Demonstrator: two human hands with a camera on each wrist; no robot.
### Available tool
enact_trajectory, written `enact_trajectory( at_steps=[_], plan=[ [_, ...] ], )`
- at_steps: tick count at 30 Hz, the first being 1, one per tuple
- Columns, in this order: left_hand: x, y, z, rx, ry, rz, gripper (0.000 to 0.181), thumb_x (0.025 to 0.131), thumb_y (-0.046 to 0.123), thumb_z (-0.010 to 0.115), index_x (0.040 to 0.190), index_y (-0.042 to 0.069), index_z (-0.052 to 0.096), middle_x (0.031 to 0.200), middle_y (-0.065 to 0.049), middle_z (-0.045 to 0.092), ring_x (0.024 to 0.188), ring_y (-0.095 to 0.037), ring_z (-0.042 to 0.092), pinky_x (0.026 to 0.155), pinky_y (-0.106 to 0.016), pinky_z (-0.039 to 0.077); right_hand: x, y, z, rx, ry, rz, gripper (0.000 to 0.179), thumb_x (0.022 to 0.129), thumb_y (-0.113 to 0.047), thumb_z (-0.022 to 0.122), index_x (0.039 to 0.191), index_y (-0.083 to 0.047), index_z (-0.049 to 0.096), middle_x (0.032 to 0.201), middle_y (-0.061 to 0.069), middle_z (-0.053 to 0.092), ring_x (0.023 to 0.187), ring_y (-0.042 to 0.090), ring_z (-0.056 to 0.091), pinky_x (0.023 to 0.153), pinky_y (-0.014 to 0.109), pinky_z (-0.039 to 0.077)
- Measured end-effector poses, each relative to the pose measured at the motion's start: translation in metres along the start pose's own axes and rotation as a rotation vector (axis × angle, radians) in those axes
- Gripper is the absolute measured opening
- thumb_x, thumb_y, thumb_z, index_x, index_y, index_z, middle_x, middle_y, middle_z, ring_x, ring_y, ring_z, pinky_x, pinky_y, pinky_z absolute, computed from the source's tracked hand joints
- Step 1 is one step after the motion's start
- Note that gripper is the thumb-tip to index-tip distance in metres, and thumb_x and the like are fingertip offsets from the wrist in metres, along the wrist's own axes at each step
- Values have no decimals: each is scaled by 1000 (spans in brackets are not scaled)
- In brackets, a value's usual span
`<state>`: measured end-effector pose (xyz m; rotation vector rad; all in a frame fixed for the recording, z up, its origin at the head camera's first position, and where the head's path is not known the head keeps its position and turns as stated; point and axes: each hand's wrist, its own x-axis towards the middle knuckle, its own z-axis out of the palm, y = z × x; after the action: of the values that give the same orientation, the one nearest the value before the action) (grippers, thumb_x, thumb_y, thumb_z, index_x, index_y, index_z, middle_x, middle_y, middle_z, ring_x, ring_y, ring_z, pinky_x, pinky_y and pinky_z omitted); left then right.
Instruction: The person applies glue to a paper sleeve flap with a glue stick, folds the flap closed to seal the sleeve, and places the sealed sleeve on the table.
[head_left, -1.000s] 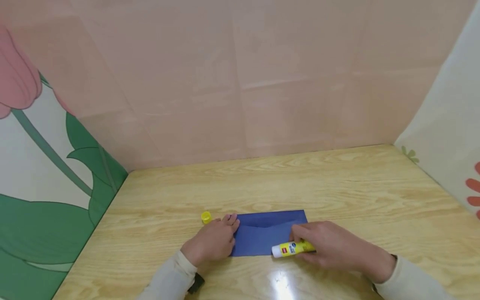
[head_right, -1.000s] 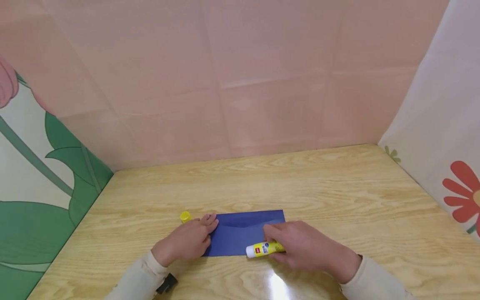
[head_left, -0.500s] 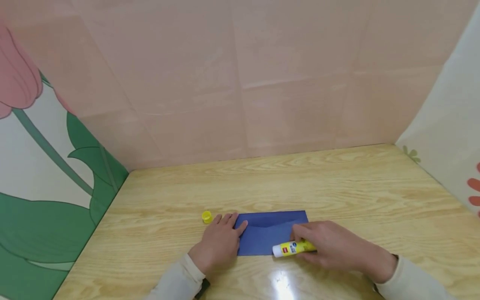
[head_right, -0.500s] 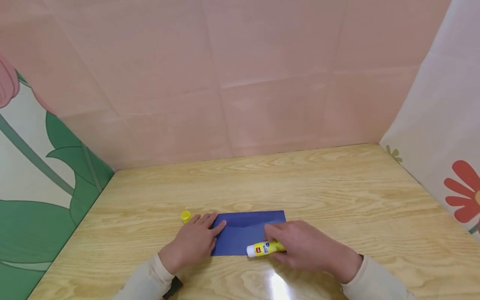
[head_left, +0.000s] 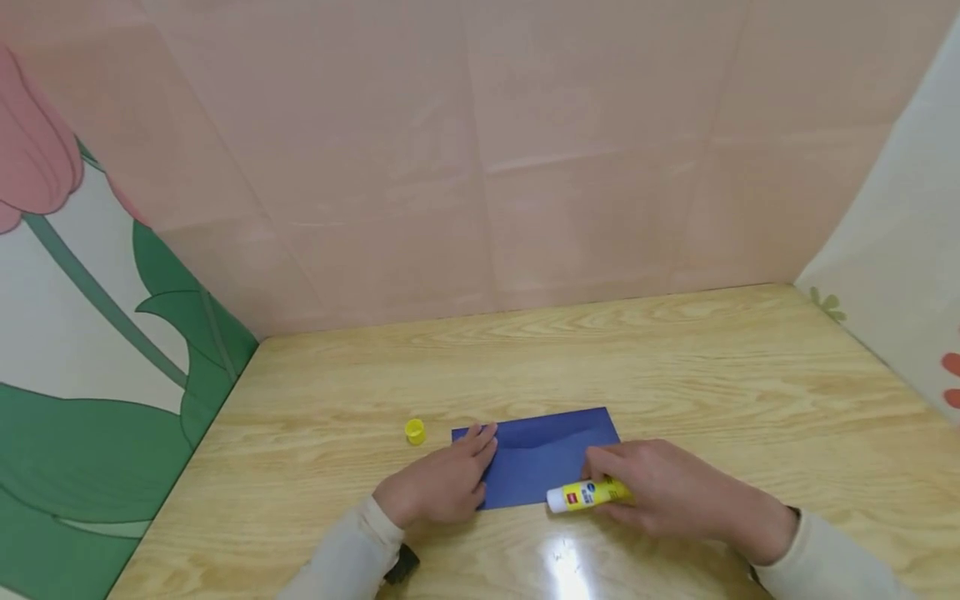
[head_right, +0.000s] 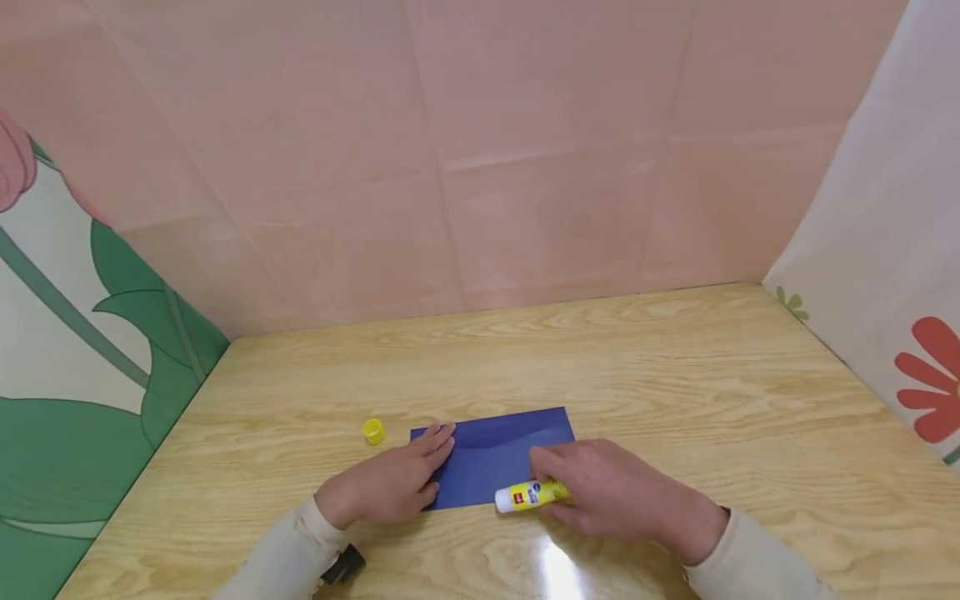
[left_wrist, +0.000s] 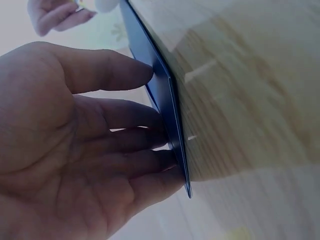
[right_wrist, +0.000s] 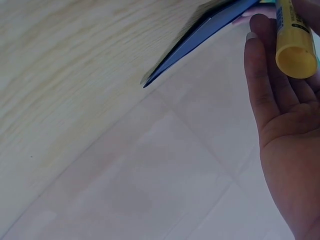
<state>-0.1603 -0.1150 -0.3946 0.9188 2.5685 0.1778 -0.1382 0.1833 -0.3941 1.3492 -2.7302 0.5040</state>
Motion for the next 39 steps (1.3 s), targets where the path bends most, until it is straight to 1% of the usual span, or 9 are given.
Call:
enact_trajectory(
  at_steps=[4,6,11,19,24,26,30,36,39],
  plan=[
    [0,0,0,2,1,-4,57,103,19,45,155,0,30,167,-11,17,155,-29,15,125,-40,23,0,0,-1,-3,-1,0,31,81,-23,81,96,-28,54,93,-17,67,76,-7,55,61,18,50],
    [1,0,0,1,16,-5,56,103,19,46,156,7,30,167,-9,18,155,-28,18,123,-39,29,0,0,-1,-3,-5,3,31,81,-24,81,95,-28,54,94,-17,67,76,-7,55,61,18,50],
    [4,-2,2,79,72,18,55,103,15,46,156,22,34,165,-5,27,152,-24,28,120,-39,35,0,0,-2,12,-31,36,29,83,-26,80,94,-30,53,94,-18,66,76,-8,53,62,18,49],
    [5,7,4,163,101,-20,50,100,11,44,151,16,45,162,-8,34,150,-27,32,122,-40,32,-1,1,1,15,12,7,30,81,-25,81,93,-28,54,90,-19,65,73,-9,51,60,17,47],
    [3,14,4,98,80,-43,57,95,7,51,151,9,42,165,-6,26,153,-25,27,122,-39,30,0,1,1,6,8,20,30,81,-26,81,93,-28,53,88,-21,63,73,-9,49,60,17,47],
    [3,15,3,62,90,-40,55,97,8,50,151,6,41,165,-5,26,152,-23,28,121,-37,33,0,2,0,0,10,18,30,81,-26,81,93,-28,53,88,-20,63,73,-9,50,61,17,48],
    [5,15,1,60,105,-31,53,101,11,43,154,10,37,164,-4,28,151,-20,30,120,-36,35,0,3,-2,-12,13,14,31,81,-26,81,93,-28,53,87,-20,62,73,-9,51,61,17,48],
    [9,17,3,177,93,-33,63,92,9,51,153,17,39,164,-3,29,151,-23,28,120,-38,35,-1,3,0,-1,20,-11,30,82,-26,80,93,-28,52,85,-22,59,71,-9,47,59,15,44],
    [10,17,4,177,100,-33,62,91,7,50,152,15,41,165,-2,28,153,-24,26,122,-39,31,0,2,2,-2,19,-10,29,83,-27,80,94,-28,53,85,-22,59,71,-10,47,60,15,45]
  ],
)
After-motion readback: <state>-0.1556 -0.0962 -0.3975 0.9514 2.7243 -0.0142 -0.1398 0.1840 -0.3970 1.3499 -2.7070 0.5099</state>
